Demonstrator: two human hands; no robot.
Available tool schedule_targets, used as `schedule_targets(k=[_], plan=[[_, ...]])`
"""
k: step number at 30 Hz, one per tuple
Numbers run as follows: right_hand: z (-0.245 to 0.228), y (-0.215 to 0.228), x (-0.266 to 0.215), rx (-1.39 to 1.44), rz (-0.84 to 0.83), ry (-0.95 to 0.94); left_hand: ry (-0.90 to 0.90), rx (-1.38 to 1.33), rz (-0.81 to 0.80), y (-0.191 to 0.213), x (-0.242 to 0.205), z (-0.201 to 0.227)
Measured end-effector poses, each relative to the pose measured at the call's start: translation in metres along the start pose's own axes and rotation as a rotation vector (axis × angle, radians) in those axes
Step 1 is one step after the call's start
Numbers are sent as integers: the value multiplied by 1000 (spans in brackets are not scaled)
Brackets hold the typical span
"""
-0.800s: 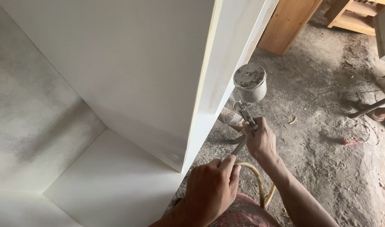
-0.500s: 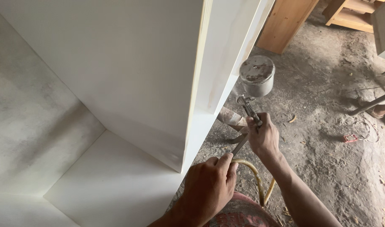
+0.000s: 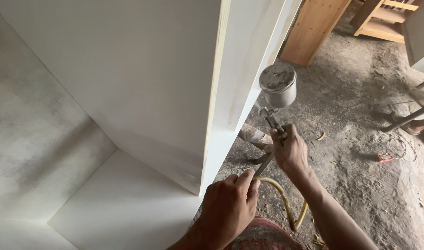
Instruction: The person is spray painting the interior panels and front edges of a white wooden cabinet using a spray gun while holding the air hose by hand to manage it.
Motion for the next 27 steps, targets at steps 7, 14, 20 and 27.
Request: schedule_targets(k=[7, 14, 20, 27], plan=[[-4, 37, 22, -11, 114, 72, -20, -13, 65, 11, 1, 2], [-32, 89, 29, 17, 274, 213, -37, 6, 129, 28, 0, 10], [-61, 128, 27, 48, 338, 257, -114, 15, 228, 42, -5, 18], [-92, 175, 44, 115, 440, 376, -90, 52, 231, 53, -2, 27]])
Point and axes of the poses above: each hand's wrist, its own x-axis towards the middle knuckle, its own y-axis out of the back of the hand, z = x × y, the point moved 6 cm from there along x, towards the middle knuckle, and after that the axes turned 9 degrees about -z, right-handed, at the moved point
